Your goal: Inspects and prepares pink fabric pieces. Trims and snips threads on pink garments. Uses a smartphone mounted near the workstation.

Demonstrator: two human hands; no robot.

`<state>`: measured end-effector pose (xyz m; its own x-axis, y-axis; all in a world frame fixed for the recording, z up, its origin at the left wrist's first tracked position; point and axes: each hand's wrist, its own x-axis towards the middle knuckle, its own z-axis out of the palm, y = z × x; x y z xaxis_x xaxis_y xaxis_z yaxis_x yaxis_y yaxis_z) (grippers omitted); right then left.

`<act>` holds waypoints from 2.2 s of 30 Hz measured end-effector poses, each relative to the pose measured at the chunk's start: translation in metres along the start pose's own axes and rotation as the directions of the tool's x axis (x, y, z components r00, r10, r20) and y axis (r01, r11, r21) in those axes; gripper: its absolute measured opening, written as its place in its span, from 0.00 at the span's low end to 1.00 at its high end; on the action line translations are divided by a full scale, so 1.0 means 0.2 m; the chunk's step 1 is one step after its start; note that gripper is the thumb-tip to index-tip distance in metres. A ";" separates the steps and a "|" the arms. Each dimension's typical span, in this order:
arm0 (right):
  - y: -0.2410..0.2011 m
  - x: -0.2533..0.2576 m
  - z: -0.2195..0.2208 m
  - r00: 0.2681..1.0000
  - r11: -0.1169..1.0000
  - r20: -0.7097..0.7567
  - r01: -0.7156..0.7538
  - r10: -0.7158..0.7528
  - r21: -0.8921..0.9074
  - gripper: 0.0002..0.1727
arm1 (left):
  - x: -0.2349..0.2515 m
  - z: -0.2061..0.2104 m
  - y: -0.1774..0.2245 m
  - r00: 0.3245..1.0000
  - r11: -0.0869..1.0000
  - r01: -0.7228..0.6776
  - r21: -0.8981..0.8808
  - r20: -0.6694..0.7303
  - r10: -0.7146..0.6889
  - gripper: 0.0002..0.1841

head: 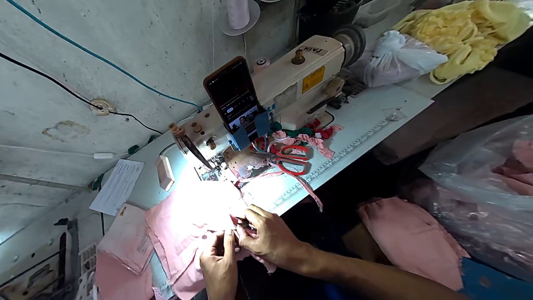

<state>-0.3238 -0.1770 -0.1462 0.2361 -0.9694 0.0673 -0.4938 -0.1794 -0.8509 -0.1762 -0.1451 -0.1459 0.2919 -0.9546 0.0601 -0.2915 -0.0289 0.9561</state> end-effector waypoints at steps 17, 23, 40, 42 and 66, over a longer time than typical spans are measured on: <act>0.01 0.02 -0.01 0.998 0.991 0.040 -0.049 0.045 0.127 0.16 | -0.02 0.03 -0.03 0.998 0.996 -0.057 -0.072 0.036 0.060 0.07; 0.02 0.04 -0.05 0.974 0.941 0.166 -0.194 0.152 0.278 0.15 | -0.02 0.05 -0.02 0.999 0.985 -0.021 -0.173 0.033 0.027 0.08; -0.06 -0.05 -0.20 0.959 0.700 0.230 -0.280 0.168 0.657 0.17 | -0.02 0.04 0.03 0.998 0.989 0.005 -0.148 0.065 0.004 0.07; -0.08 -0.08 -0.22 0.927 0.583 0.353 -0.357 0.127 0.730 0.20 | -0.02 0.04 0.04 0.998 0.987 0.005 -0.163 0.065 0.005 0.07; -0.06 -0.05 -0.20 0.916 0.927 0.323 -0.313 0.237 0.208 0.17 | -0.05 0.08 0.03 0.999 0.979 0.031 -0.199 0.022 -0.027 0.06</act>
<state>-0.3542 -0.1724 -0.1157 0.3702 -0.8763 -0.3083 -0.3578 0.1718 -0.9179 -0.1960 -0.1408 -0.1460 0.2799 -0.9596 0.0282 -0.0949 0.0016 0.9955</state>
